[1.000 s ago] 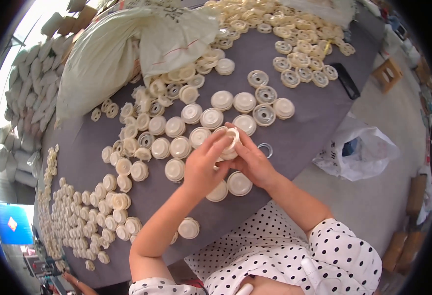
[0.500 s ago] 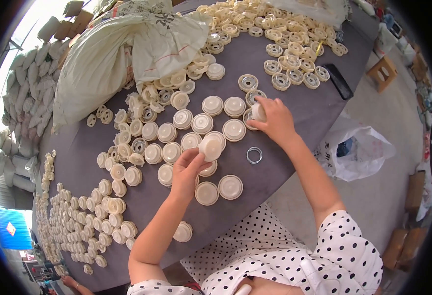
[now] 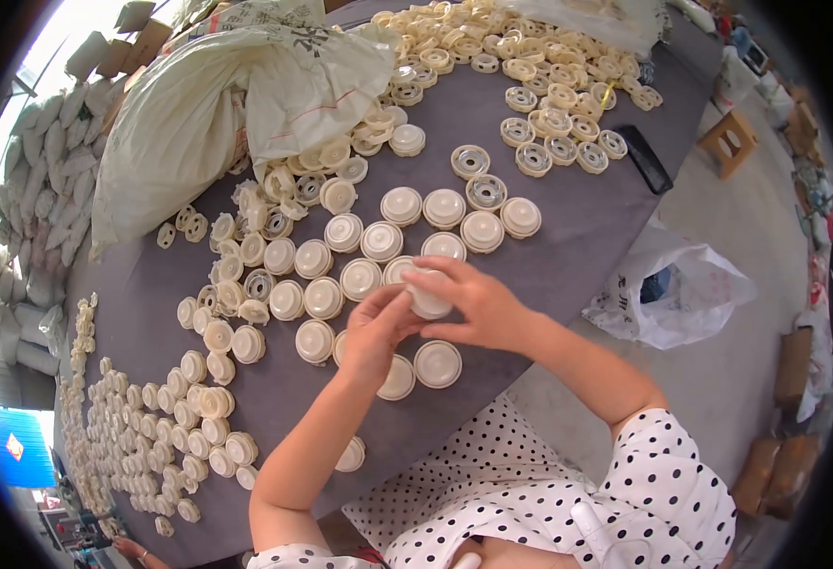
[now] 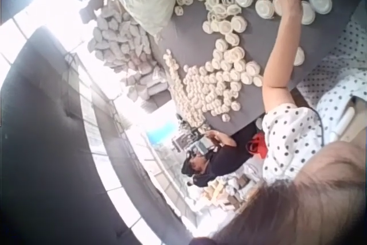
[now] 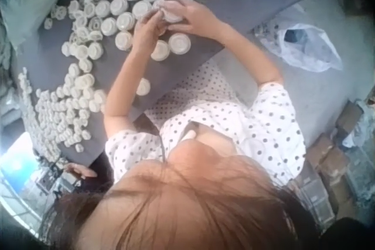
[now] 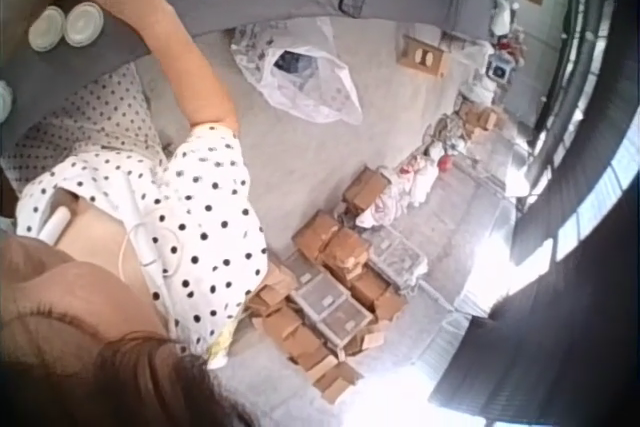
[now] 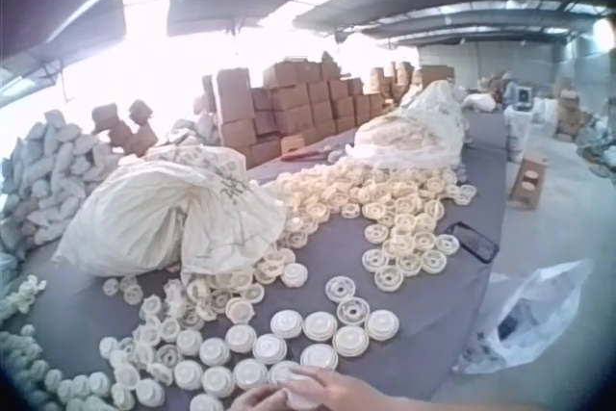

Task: The person organizes plastic parts on a workbench by hand, arranging plastic caps into groups, sorting plastic housings and metal rings, and emptying more plastic components from bags onto the table.

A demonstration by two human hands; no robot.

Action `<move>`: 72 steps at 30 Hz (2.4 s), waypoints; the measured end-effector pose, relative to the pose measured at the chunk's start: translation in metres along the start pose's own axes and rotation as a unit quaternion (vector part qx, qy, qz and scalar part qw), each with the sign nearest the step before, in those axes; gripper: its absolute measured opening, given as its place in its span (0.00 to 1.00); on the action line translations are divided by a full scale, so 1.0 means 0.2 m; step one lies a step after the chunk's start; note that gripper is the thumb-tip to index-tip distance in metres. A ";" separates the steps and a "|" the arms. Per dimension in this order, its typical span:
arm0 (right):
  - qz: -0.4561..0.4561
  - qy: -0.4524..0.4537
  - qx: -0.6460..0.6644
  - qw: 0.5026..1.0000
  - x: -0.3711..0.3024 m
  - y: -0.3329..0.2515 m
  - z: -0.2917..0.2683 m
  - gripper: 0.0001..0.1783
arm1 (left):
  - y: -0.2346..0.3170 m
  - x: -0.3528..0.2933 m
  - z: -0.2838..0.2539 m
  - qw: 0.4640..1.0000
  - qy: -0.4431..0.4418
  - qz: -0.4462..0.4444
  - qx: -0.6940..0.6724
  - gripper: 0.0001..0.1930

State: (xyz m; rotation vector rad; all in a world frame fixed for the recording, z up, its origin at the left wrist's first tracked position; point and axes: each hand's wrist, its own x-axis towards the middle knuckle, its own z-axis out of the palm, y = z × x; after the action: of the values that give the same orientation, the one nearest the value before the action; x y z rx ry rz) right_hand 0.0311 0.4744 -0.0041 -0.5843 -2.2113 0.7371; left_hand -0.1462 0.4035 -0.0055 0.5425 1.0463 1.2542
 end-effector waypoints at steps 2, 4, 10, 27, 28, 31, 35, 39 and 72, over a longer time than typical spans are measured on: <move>0.051 -0.034 0.027 0.998 -0.02 0.02 0.03 0.35 | -0.01 0.03 0.04 0.999 -0.025 -0.012 0.018 0.15; 0.063 0.001 -0.007 0.998 0.00 0.08 -0.03 0.35 | 0.01 0.02 0.06 0.998 -0.020 0.024 0.063 0.15; 0.148 0.067 -0.228 0.960 0.13 0.52 -0.26 0.33 | 0.01 -0.05 -0.08 0.990 -0.005 0.047 0.130 0.11; 0.167 0.017 -0.315 0.934 0.17 0.63 -0.24 0.29 | 0.32 -0.04 -0.85 0.800 0.255 0.290 0.458 0.07; 0.199 -0.009 -0.306 0.931 0.16 0.63 -0.25 0.30 | 0.35 -0.03 -0.86 0.771 0.255 0.304 0.498 0.08; 0.228 -0.037 -0.297 0.927 0.19 0.61 -0.26 0.29 | 0.44 -0.02 -0.88 0.725 0.273 0.301 0.556 0.09; 0.182 0.023 -0.303 0.935 0.19 0.66 -0.32 0.27 | 0.52 -0.01 -0.90 0.705 0.229 0.207 0.638 0.20; 0.146 -0.069 -0.311 0.937 0.18 0.73 -0.27 0.25 | 0.37 -0.04 -0.95 0.532 0.194 0.168 0.807 0.28; 0.145 0.135 -0.172 0.965 -0.60 0.12 0.04 0.15 | 0.34 0.10 -0.99 0.624 0.200 0.309 0.689 0.22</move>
State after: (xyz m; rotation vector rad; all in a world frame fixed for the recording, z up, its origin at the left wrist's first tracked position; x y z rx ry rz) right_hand 0.1061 0.4184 -0.0840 -1.1330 -2.0294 0.3827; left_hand -0.3525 0.4021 -0.0489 2.0070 2.3091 0.8816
